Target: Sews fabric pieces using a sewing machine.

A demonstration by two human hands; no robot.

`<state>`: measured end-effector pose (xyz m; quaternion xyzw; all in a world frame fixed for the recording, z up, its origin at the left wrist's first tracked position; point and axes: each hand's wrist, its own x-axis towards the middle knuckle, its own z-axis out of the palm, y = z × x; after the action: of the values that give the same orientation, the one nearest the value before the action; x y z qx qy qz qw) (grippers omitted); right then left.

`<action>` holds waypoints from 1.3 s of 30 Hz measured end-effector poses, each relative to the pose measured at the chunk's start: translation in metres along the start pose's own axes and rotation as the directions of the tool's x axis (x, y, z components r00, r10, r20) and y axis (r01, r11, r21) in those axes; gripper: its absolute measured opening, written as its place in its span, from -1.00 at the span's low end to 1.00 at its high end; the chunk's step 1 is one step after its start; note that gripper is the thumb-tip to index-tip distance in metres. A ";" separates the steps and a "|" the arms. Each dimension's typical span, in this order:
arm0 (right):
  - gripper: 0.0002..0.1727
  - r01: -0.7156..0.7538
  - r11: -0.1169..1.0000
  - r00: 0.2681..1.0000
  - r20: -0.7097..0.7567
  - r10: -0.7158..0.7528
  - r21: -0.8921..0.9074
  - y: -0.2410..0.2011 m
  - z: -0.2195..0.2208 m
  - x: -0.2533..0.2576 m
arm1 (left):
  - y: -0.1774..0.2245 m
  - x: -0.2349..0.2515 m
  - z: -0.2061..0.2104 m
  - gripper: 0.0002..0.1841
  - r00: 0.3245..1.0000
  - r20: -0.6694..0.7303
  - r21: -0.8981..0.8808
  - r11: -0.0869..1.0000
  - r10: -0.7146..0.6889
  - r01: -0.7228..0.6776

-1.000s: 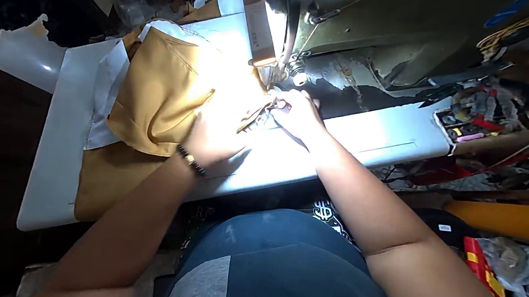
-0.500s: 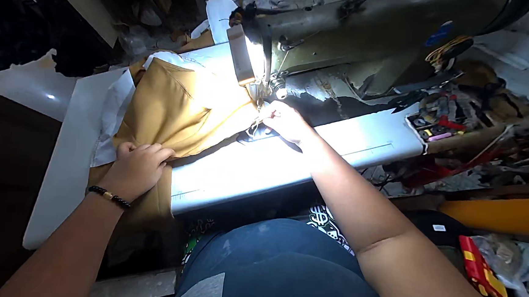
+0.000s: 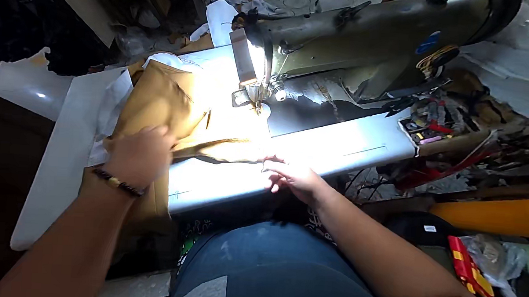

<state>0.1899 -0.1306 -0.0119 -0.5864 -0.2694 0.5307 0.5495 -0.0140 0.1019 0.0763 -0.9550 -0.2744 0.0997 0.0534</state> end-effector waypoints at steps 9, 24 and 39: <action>-0.73 0.013 0.924 0.984 -0.168 0.055 0.382 0.002 0.001 -0.003 | 0.109 0.104 0.046 -0.72 0.911 -0.272 -0.455 0.793 0.309 -0.405; -0.61 -0.064 0.731 0.964 -0.233 -0.132 -0.679 -0.046 -0.038 0.049 | 0.111 0.097 0.033 -0.66 0.948 0.016 -0.640 0.732 0.319 -0.235; -0.53 -0.144 0.791 0.952 -0.300 -0.052 -0.595 -0.049 -0.026 0.050 | 0.116 0.093 0.051 -0.59 0.929 -0.208 -0.599 0.711 0.305 -0.367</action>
<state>0.2416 -0.0832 0.0133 -0.8122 -0.3248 0.3330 0.3520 0.1114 0.0558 -0.0062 -0.9547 -0.1104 -0.0343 -0.2743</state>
